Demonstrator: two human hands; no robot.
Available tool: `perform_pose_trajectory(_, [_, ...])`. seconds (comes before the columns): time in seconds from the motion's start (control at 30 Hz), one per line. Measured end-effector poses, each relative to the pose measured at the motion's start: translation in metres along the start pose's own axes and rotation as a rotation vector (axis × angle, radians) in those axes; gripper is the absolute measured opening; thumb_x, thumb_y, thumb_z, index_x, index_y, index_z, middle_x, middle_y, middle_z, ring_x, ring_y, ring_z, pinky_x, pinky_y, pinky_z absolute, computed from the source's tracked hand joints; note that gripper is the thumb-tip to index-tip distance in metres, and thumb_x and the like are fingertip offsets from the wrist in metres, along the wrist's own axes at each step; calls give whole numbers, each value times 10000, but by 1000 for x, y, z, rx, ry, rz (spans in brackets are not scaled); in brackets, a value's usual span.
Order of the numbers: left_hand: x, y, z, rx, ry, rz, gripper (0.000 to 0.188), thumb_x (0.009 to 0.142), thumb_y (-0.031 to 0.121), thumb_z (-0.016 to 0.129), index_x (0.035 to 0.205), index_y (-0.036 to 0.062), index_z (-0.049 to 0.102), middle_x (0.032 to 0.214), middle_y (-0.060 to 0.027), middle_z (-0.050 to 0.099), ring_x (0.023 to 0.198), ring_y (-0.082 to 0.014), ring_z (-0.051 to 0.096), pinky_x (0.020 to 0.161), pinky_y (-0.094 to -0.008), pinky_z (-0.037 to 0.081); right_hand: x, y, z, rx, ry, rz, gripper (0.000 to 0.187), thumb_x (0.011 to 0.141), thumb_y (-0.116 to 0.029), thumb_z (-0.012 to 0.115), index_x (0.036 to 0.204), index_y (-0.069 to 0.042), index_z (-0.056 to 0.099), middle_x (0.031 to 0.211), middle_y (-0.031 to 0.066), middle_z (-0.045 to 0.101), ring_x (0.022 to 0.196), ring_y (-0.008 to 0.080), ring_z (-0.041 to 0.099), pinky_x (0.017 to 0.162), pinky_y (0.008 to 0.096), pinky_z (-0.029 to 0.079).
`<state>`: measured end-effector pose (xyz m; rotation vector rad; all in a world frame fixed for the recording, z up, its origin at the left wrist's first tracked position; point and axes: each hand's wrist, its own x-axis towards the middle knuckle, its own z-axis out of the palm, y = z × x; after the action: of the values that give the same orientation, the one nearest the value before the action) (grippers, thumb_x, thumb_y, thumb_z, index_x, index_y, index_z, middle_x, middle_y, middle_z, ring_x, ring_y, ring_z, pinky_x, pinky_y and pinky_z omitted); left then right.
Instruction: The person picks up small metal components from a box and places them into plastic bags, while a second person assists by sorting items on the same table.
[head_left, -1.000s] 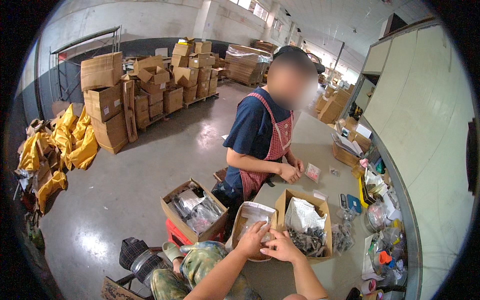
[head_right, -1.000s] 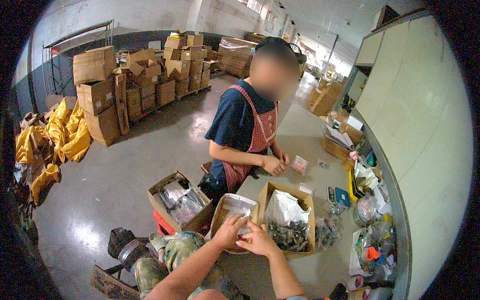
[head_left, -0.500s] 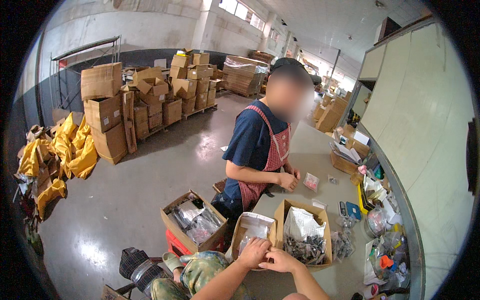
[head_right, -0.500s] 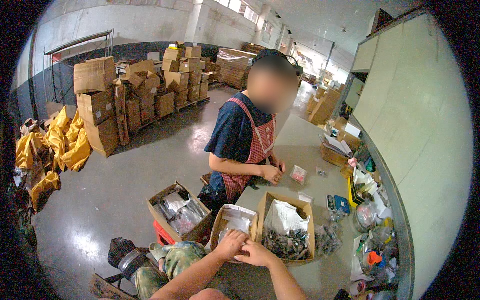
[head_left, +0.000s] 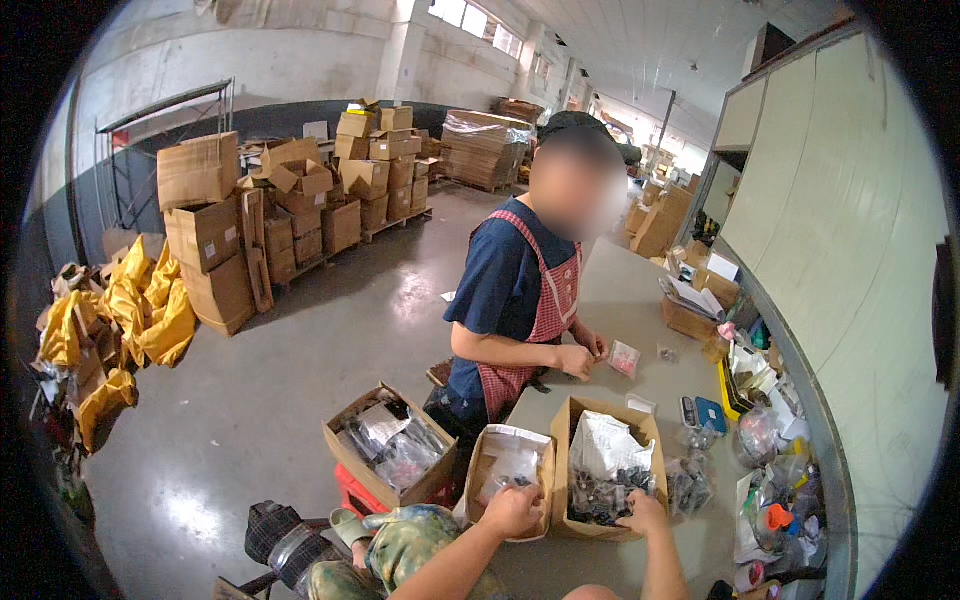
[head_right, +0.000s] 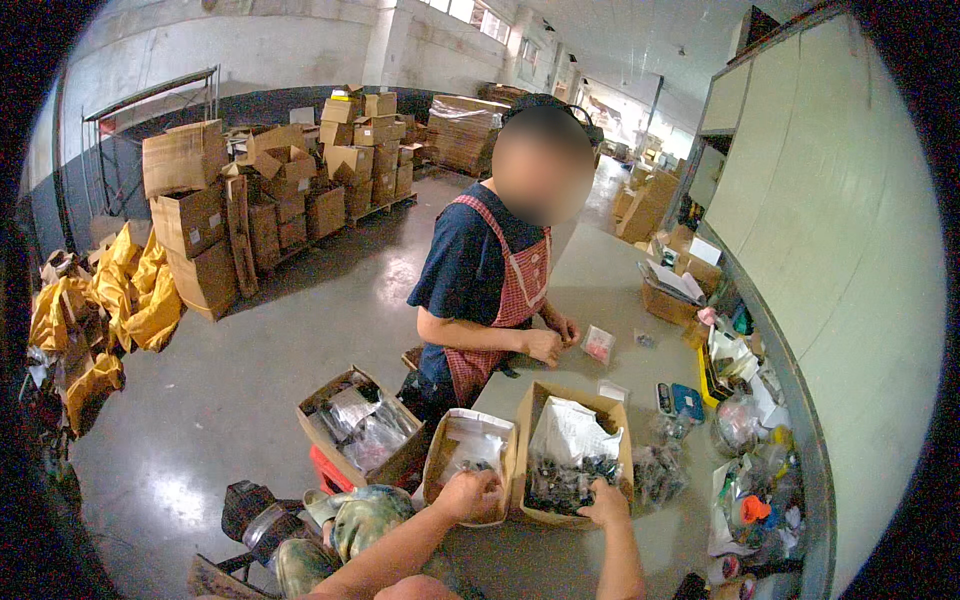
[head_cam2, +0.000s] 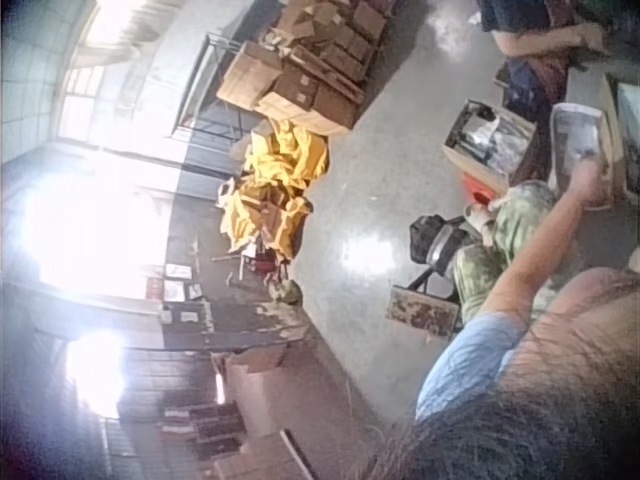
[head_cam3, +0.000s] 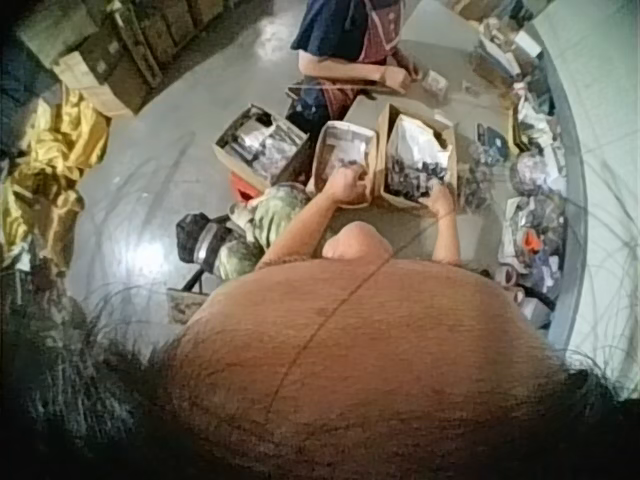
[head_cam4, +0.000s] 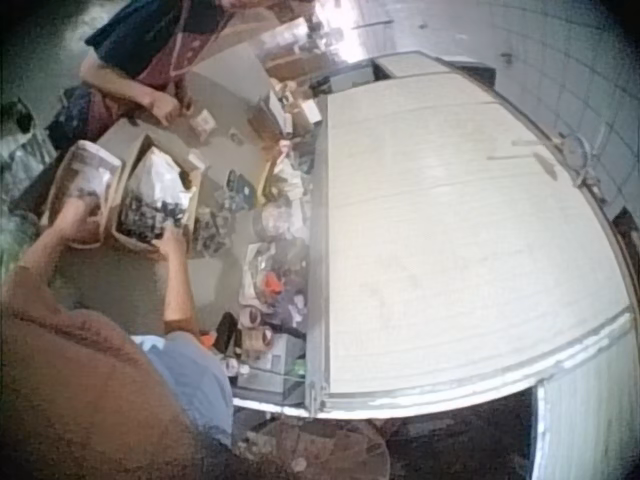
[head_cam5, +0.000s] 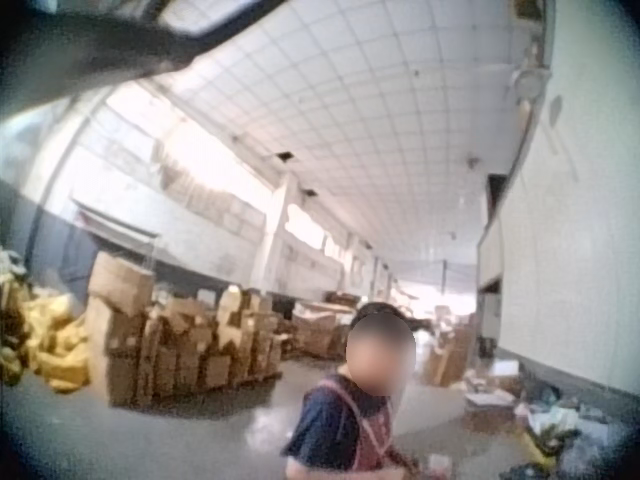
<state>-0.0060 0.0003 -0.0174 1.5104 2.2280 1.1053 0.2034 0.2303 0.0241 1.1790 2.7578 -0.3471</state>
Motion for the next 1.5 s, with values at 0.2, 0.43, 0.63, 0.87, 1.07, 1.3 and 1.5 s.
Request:
perform_pose_trajectory(0.2, [-5,5,-6,-34,63,24,291,752,225,599,995,66,581,832,-106,670,798,-296,630,802,-404,452,4,17,3,-53,74,-57,226,652,-203,763,607,-19,640,807,174,630,807,323,597,752,392,476])
perform_pose_trajectory(0.43, [-4,4,-3,-65,13,-19,282,757,208,595,997,61,574,868,-120,668,813,-298,632,787,-405,465,-1,23,20,28,319,-122,135,718,-123,676,690,2,632,838,193,601,782,352,589,749,420,479])
perform_pose_trajectory(0.63, [-4,10,-7,-89,40,2,233,770,198,583,952,54,578,835,-128,666,781,-303,635,756,-402,480,-10,17,16,676,684,-125,106,810,-70,579,880,2,612,837,98,621,747,253,598,701,363,481])
perform_pose_trajectory(0.87, [-2,8,0,-71,96,12,213,778,216,583,915,53,590,796,-132,664,745,-308,637,738,-406,486,40,9,-14,2370,290,165,169,864,-204,528,777,-60,521,701,25,553,623,179,539,641,296,502])
perform_pose_trajectory(1.07, [1,5,-3,-47,1,-45,238,785,230,584,943,52,583,822,-137,664,761,-314,637,719,-418,493,165,35,-17,1403,278,49,151,776,-189,619,748,-47,578,708,34,584,540,166,551,480,300,479])
perform_pose_trajectory(1.3, [8,1,1,-65,-37,-86,256,795,253,583,965,61,580,856,-123,669,792,-314,639,718,-415,498,217,15,-2,-203,43,239,267,772,-74,518,983,-3,666,1088,214,610,1036,331,586,851,394,483])
perform_pose_trajectory(1.5, [14,-29,34,-161,-81,-89,288,805,278,575,1002,68,564,896,-123,668,840,-316,633,760,-417,489,226,16,-5,-199,-102,268,295,816,-97,530,1083,-50,644,1185,172,581,1084,322,571,903,413,463])
